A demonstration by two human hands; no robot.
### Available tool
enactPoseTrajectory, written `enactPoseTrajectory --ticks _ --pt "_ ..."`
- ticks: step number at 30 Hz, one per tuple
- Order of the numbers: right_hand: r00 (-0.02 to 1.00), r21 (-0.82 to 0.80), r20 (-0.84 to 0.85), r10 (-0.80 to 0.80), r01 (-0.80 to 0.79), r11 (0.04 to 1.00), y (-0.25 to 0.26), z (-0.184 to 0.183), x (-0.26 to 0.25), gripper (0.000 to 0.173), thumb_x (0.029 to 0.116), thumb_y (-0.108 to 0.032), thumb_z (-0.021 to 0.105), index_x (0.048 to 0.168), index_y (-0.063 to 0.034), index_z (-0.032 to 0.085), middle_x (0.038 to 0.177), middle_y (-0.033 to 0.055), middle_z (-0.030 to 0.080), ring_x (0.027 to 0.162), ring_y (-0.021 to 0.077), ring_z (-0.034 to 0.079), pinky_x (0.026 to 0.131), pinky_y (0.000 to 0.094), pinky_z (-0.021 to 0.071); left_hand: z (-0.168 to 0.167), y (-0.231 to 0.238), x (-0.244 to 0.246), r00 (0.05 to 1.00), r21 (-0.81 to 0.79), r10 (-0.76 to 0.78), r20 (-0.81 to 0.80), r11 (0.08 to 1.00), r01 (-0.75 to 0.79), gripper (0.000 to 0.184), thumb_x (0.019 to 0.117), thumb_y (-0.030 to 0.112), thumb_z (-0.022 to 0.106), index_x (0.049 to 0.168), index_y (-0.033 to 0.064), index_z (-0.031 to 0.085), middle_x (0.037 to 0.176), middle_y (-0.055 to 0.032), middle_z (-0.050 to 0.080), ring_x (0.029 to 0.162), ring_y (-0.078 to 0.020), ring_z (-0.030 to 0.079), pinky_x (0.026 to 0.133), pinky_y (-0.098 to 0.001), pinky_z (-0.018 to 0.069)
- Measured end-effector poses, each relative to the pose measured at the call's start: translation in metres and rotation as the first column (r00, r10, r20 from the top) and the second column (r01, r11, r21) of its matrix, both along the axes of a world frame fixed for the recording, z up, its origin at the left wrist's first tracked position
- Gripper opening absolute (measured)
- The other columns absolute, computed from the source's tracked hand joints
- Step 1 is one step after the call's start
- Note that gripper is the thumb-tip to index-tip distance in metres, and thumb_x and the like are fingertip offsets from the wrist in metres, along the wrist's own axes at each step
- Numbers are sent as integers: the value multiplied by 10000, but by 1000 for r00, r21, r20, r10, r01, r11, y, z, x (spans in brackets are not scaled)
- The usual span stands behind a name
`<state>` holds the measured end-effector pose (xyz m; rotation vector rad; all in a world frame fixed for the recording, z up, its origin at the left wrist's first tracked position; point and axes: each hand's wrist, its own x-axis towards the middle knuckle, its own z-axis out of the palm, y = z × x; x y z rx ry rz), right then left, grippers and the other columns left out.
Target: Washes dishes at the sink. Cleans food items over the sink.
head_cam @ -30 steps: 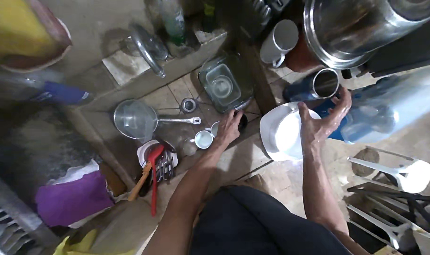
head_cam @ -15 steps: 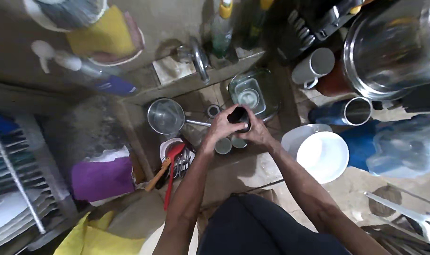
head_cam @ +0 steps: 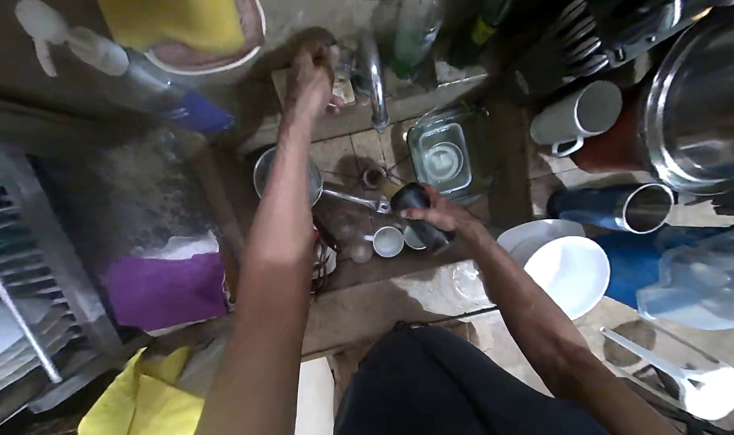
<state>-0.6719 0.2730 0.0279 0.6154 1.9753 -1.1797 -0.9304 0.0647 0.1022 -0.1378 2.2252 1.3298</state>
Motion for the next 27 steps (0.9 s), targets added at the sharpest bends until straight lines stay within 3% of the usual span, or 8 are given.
enactPoseTrajectory --ticks 3,6,9,14,18,23,25,27 --pt "995 -154 68 -68 78 985 0 7 -12 887 867 -569 752 1571 -197 361 1382 142 619 1207 280 641 1027 530 524 -4 6 -20 992 -10 25 120 1000 -24 458 1084 473 458 1433 185 529 1079 -148 676 724 -224 692 626 -368 604" --pt "987 -174 106 -121 139 975 3 16 -19 818 899 -581 702 1545 -185 394 1335 143 638 1159 267 656 987 515 541 -3 4 -26 981 -16 50 186 999 -48 494 1063 526 469 1360 141 562 991 -115 657 661 -195 657 606 -345 591" --pt "986 -129 23 -163 164 978 5 24 -25 918 835 -597 751 1573 -219 357 1363 129 634 1169 269 660 986 541 544 -3 -3 -29 972 -5 -27 235 1000 29 496 1041 496 540 1417 173 532 1176 -113 675 744 -184 680 650 -331 587" --pt "914 -201 -349 -206 142 969 -5 18 -35 983 714 -338 904 1532 -153 391 1309 77 651 1158 160 662 994 416 576 -13 -10 -25 985 199 -31 169 980 -3 460 1043 288 613 1477 177 510 1314 -102 626 882 -200 711 686 -327 622" --pt "775 -291 -563 -286 138 947 -23 13 -53 1032 638 -179 947 1493 -49 384 1345 106 616 1230 150 623 1062 347 542 -34 -11 -25 996 124 -82 32 989 77 489 1049 362 594 1501 205 494 1294 -84 637 764 -137 671 623 -281 587" --pt "736 -294 -616 -279 113 949 -35 10 -70 1104 605 -134 966 1522 -48 357 1409 116 577 1289 159 585 1101 348 517 -29 1 -25 999 -107 -50 -2 993 50 522 1032 559 522 1310 128 616 1013 -69 640 639 -112 553 596 -291 516" --pt "729 -261 -635 -256 109 959 -37 0 -74 1115 599 -139 974 1524 -49 358 1404 117 587 1286 157 590 1099 348 517 -21 8 -25 998 -134 44 37 990 -39 494 1001 554 560 1241 134 658 945 -41 677 607 -100 544 575 -287 487" --pt "750 -215 -625 -217 103 971 -37 -14 -73 1106 607 -174 972 1528 -65 369 1371 113 619 1255 160 616 1078 369 534 -15 10 -25 996 -118 62 64 992 -54 478 999 533 583 1255 133 638 911 -28 664 589 -89 520 555 -270 463"
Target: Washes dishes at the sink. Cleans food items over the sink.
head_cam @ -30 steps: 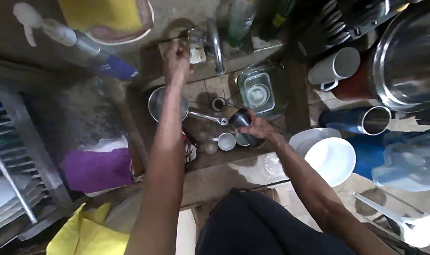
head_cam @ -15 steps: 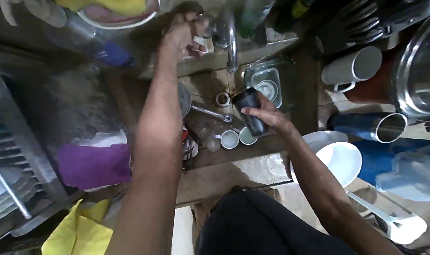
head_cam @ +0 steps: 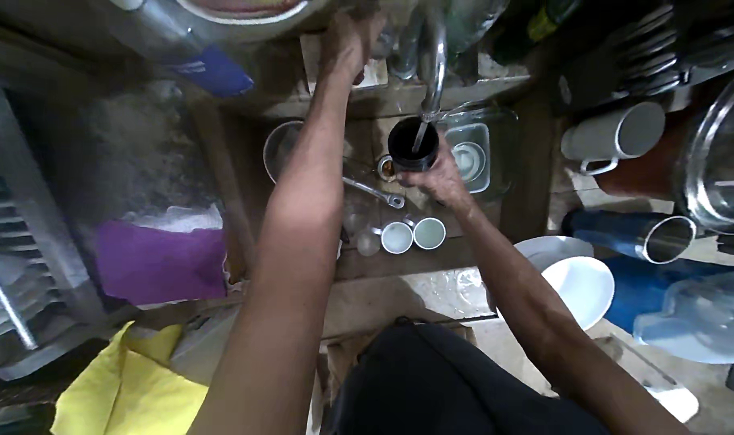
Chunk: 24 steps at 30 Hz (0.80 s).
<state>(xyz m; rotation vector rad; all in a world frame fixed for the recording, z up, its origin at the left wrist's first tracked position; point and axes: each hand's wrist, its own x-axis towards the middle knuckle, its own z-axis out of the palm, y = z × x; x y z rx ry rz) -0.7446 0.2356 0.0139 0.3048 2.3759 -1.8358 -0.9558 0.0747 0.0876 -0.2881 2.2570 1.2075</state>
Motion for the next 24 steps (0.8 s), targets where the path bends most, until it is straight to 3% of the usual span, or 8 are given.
enactPoseTrajectory --ticks 3,8,10,14,17,24 --pt "999 36 36 16 -17 999 -5 3 7 1129 598 -227 979 1538 -89 371 1360 107 634 1240 164 631 1067 396 545 -1 0 -2 1000 -46 9 29 999 -8 532 967 552 626 1293 131 612 914 -24 668 603 -93 553 557 -270 488" --pt "997 92 71 -9 2 996 -13 0 17 1124 597 -224 974 1538 -96 372 1371 129 625 1243 195 631 1054 430 548 -12 7 -10 999 -109 28 16 994 -26 650 916 675 615 1270 131 649 1028 -79 694 697 -163 637 638 -370 553" --pt "999 71 19 -31 30 997 -18 4 20 1120 594 -227 981 1530 -77 385 1381 125 617 1257 180 619 1072 402 537 -15 3 -8 1000 -112 27 5 993 -27 643 926 680 593 1226 115 665 990 -73 691 681 -161 633 626 -369 552" --pt "999 83 29 -40 37 996 -17 -3 22 1117 591 -239 984 1526 -87 393 1387 126 613 1261 193 616 1074 422 532 -12 3 -8 1000 -89 -17 -13 996 16 628 946 658 585 1254 115 659 1052 -102 687 751 -189 653 684 -401 567" --pt "999 11 -17 -48 48 999 -21 3 26 1120 581 -196 983 1521 -68 388 1394 134 603 1274 187 605 1088 396 525 -11 0 -5 999 -59 -16 34 998 18 637 967 658 556 1291 116 636 1026 -100 669 694 -170 611 643 -364 544" --pt "998 33 -39 -40 41 999 -20 -1 28 1099 592 -203 975 1518 -59 400 1386 144 610 1275 202 607 1082 423 526 -10 -7 -3 994 63 -29 104 998 23 580 989 602 576 1368 163 592 1022 -66 667 662 -124 581 590 -286 508"
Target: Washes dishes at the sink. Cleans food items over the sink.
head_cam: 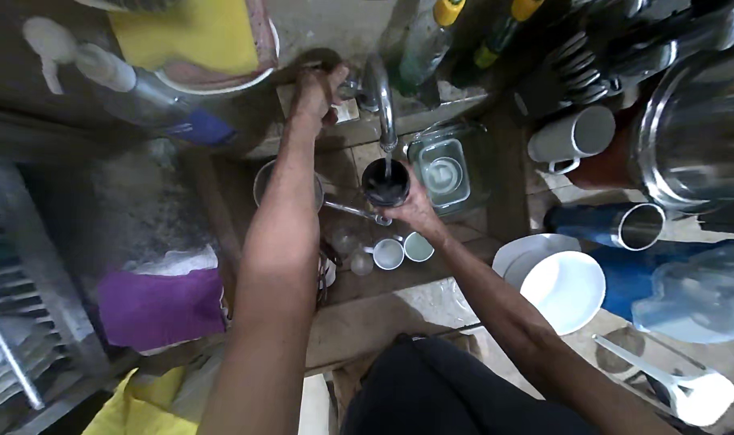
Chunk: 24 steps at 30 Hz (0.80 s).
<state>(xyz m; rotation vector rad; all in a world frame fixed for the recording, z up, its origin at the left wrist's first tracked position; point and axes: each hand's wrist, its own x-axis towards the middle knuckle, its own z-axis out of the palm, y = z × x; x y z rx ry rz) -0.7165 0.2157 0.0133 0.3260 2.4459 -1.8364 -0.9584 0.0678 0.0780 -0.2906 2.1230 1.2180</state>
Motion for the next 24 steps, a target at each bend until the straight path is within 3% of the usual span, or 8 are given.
enactPoseTrajectory --ticks 3,6,8,10,14,19,22,24 --pt "1000 -5 -4 -1 0 1000 4 -3 -6 1125 587 -221 987 1528 -64 391 1407 142 598 1295 199 593 1098 415 515 1 -3 -3 1000 51 4 -11 999 -3 543 986 584 595 1355 186 603 1031 -55 663 666 -117 588 581 -274 511" --pt "1000 -124 16 -25 26 992 2 13 -5 1122 596 -206 983 1529 -58 377 1396 117 605 1282 171 600 1093 395 528 -2 -12 -1 995 89 -93 -21 992 94 497 1008 501 610 1426 238 558 1177 -41 668 771 -128 632 654 -300 546" --pt "990 -236 134 -44 75 969 4 15 -9 1018 649 -193 965 1505 -77 425 1332 90 653 1222 159 641 1061 396 557 -1 -15 -2 986 102 -156 -53 982 161 499 1014 377 645 1483 286 505 1327 -55 617 875 -169 657 718 -349 576" --pt "961 -295 271 -61 143 945 4 11 -7 871 719 -254 924 1449 -68 487 1248 102 691 1123 181 688 987 418 590 1 -17 3 982 85 -167 -93 981 175 562 995 271 684 1514 303 472 1384 -85 592 908 -198 665 722 -366 581" --pt "854 -406 515 -73 318 857 6 4 3 823 871 -484 759 1530 -141 406 1277 132 668 1095 250 694 919 484 601 -2 -16 4 978 61 -159 -131 984 168 567 980 238 709 1498 301 488 1381 -93 571 879 -189 654 682 -353 583" --pt "793 -535 607 -38 444 719 15 5 2 715 954 -566 607 1537 -203 406 1277 112 662 1102 261 676 888 491 592 4 -15 6 970 31 -189 -156 980 196 546 987 249 703 1490 300 498 1276 -79 623 766 -142 633 619 -309 561" --pt "781 -591 624 -7 478 650 23 14 3 562 998 -603 498 1377 -192 558 1140 81 695 985 214 694 805 434 607 0 -15 3 971 40 -194 -143 979 201 547 996 266 688 1500 327 485 1271 -76 623 767 -148 622 618 -316 552" --pt "775 -640 630 39 491 591 30 17 7 560 1004 -625 461 1318 -183 603 1095 83 703 944 210 698 777 418 610 -2 -14 2 970 34 -193 -146 979 200 534 993 258 691 1484 343 500 1257 -81 619 767 -155 620 617 -327 555"
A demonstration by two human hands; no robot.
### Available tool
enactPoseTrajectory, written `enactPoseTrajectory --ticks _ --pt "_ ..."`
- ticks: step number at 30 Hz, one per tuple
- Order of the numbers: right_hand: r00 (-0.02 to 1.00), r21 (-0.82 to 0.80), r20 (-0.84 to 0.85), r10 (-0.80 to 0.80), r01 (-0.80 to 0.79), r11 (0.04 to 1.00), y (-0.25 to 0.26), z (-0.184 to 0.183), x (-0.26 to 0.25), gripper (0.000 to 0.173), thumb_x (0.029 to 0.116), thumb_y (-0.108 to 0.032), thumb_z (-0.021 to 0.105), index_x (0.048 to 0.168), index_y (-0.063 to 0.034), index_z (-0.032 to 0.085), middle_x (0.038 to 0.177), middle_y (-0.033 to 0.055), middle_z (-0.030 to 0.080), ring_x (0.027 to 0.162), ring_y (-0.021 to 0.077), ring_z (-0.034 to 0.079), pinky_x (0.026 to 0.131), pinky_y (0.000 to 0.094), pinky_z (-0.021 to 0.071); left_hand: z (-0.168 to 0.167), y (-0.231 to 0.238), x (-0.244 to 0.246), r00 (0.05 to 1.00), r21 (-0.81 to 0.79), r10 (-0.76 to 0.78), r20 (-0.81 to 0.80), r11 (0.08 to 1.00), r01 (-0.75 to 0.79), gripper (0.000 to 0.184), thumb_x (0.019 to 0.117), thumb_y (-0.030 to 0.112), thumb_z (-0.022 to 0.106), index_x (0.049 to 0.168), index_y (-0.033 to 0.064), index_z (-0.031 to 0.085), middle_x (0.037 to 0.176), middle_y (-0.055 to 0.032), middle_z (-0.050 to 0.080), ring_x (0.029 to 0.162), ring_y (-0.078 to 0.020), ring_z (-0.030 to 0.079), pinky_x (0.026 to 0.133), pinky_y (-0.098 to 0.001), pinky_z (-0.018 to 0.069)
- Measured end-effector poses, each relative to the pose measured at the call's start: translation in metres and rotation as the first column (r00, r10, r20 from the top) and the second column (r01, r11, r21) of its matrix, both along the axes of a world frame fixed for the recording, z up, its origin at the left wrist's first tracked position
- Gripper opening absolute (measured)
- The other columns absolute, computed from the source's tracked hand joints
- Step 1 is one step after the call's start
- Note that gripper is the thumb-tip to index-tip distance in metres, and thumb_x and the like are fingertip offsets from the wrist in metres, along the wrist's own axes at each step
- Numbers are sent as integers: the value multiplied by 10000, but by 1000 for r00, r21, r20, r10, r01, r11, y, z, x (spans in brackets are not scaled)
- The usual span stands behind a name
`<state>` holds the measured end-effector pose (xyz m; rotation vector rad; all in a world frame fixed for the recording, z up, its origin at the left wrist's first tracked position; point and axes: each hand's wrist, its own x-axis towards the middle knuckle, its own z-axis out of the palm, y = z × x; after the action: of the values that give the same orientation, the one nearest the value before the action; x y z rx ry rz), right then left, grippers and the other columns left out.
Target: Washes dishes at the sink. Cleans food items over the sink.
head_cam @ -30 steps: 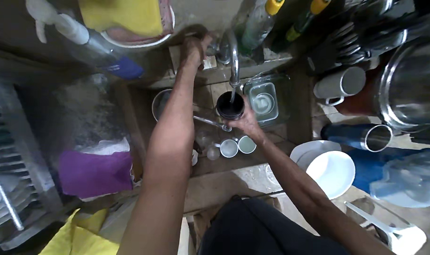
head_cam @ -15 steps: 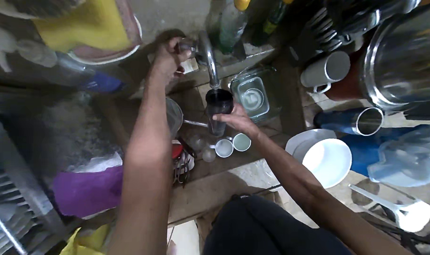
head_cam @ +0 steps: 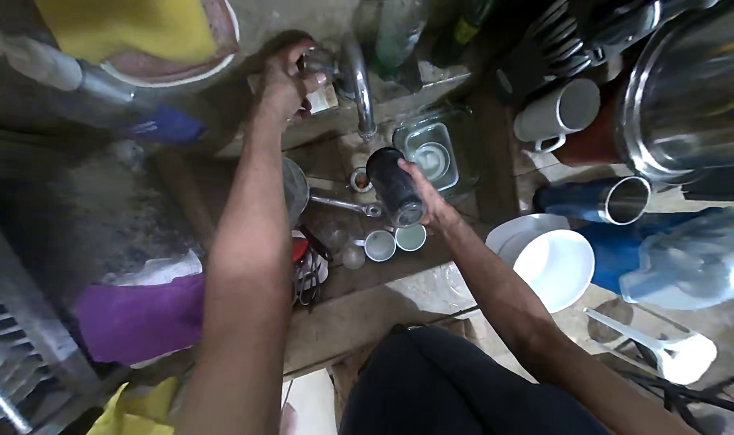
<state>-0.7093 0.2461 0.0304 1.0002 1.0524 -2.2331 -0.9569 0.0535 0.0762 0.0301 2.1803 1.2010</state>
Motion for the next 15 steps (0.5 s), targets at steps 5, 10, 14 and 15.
enactPoseTrajectory --ticks 5,10,14,15 --pt "997 145 -66 28 -18 989 10 21 24 575 1027 -580 470 1442 -184 510 1213 86 679 1034 212 681 853 446 597 2 -3 4 1000 42 -7 31 999 5 476 1033 215 602 1478 337 488 1266 -2 627 825 -59 595 699 -271 528" --pt "955 568 -265 136 41 822 26 61 62 884 862 -249 797 1577 -131 292 1207 182 694 980 277 731 841 484 632 2 -8 5 998 -22 -55 -43 998 54 487 997 227 653 1447 329 497 1155 22 623 745 -21 569 642 -239 520" --pt "904 841 -377 201 243 483 47 83 123 809 731 -240 910 1398 -174 457 1275 109 633 1058 229 674 807 435 608 -3 -6 16 988 -22 -34 -152 999 31 525 992 227 643 1486 278 476 1280 -33 606 853 -66 606 705 -306 548" --pt "894 879 -390 222 289 379 53 88 135 772 719 -250 922 1342 -137 479 1263 122 621 1078 232 654 826 427 593 -4 -6 24 976 -7 0 -216 1000 -2 534 990 266 643 1497 266 475 1331 -61 602 925 -119 639 748 -367 572"
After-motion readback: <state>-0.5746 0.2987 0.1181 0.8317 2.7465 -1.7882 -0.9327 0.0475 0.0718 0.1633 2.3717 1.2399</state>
